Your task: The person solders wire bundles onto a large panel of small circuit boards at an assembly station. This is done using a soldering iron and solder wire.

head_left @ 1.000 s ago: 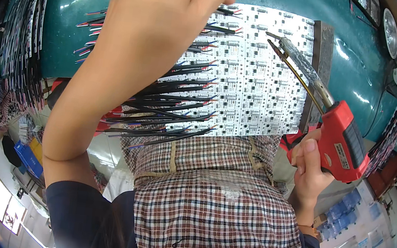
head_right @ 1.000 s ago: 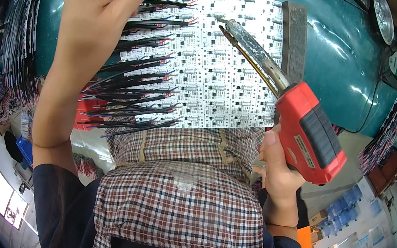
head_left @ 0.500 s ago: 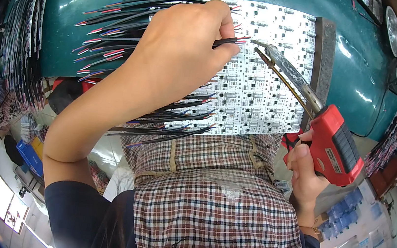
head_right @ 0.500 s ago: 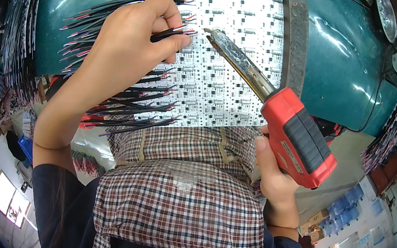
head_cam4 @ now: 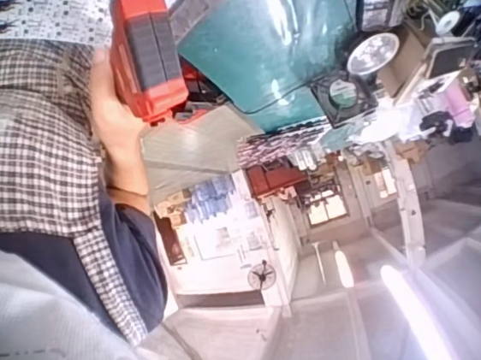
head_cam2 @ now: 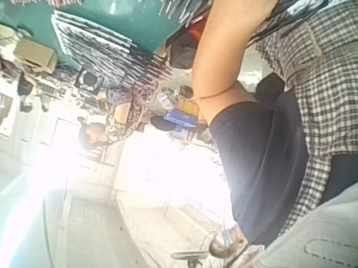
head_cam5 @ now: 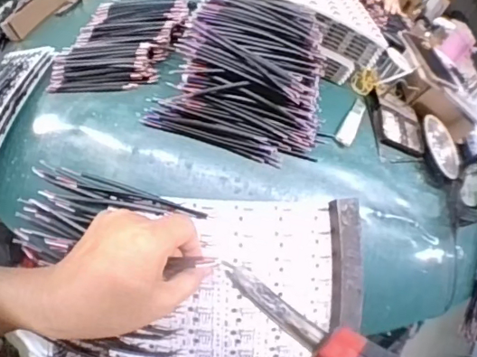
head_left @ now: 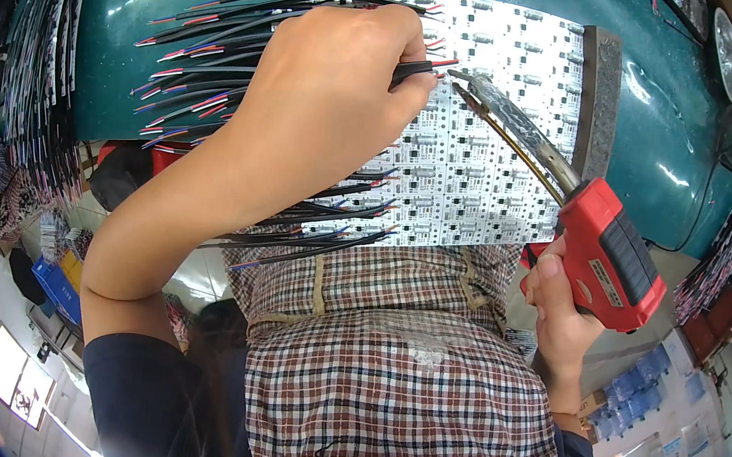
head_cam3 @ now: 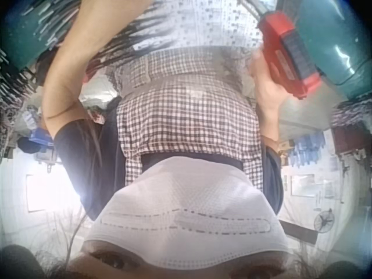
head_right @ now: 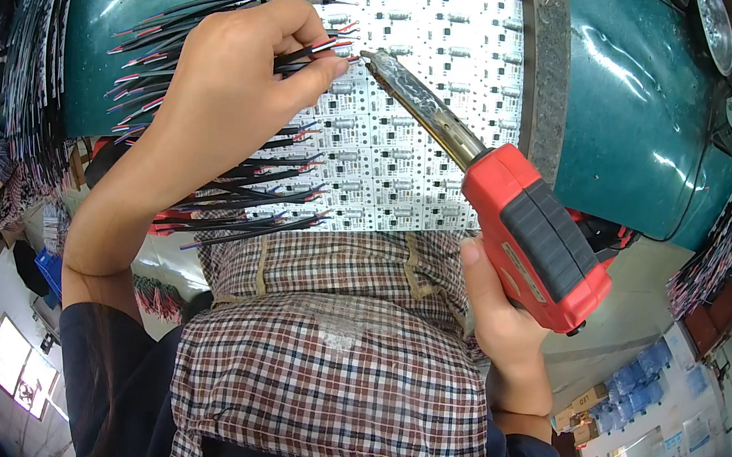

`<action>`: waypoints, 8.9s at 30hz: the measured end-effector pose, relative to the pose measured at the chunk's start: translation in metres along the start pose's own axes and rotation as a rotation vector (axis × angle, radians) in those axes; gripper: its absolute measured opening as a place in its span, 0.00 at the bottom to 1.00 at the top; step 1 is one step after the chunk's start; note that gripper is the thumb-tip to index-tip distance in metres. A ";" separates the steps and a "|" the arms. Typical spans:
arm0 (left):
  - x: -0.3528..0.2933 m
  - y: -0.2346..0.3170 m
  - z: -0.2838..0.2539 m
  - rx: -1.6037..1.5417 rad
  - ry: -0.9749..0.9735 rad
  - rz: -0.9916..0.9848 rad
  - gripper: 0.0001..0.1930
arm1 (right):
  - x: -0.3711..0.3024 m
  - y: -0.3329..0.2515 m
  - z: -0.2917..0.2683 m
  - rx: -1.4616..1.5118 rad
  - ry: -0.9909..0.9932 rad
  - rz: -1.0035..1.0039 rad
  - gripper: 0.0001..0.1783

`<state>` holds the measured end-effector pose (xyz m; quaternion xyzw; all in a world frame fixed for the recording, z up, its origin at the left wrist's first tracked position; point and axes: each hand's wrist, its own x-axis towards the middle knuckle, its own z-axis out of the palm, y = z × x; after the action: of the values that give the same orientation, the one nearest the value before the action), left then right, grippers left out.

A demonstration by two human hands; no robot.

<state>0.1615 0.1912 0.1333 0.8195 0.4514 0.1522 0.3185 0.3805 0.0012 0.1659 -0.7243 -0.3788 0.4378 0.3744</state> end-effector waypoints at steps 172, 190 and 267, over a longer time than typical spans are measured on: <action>-0.009 -0.001 0.000 0.024 -0.078 0.064 0.09 | -0.020 0.012 -0.013 -0.018 -0.082 0.007 0.15; -0.010 0.003 0.001 0.054 -0.072 0.080 0.10 | -0.018 0.010 -0.008 0.031 0.076 -0.008 0.11; -0.034 0.004 0.018 -0.026 0.007 0.124 0.05 | -0.031 0.021 -0.018 -0.050 -0.046 0.032 0.08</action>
<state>0.1555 0.1544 0.1239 0.8413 0.3988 0.1802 0.3173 0.3913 -0.0391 0.1650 -0.7292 -0.3864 0.4507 0.3402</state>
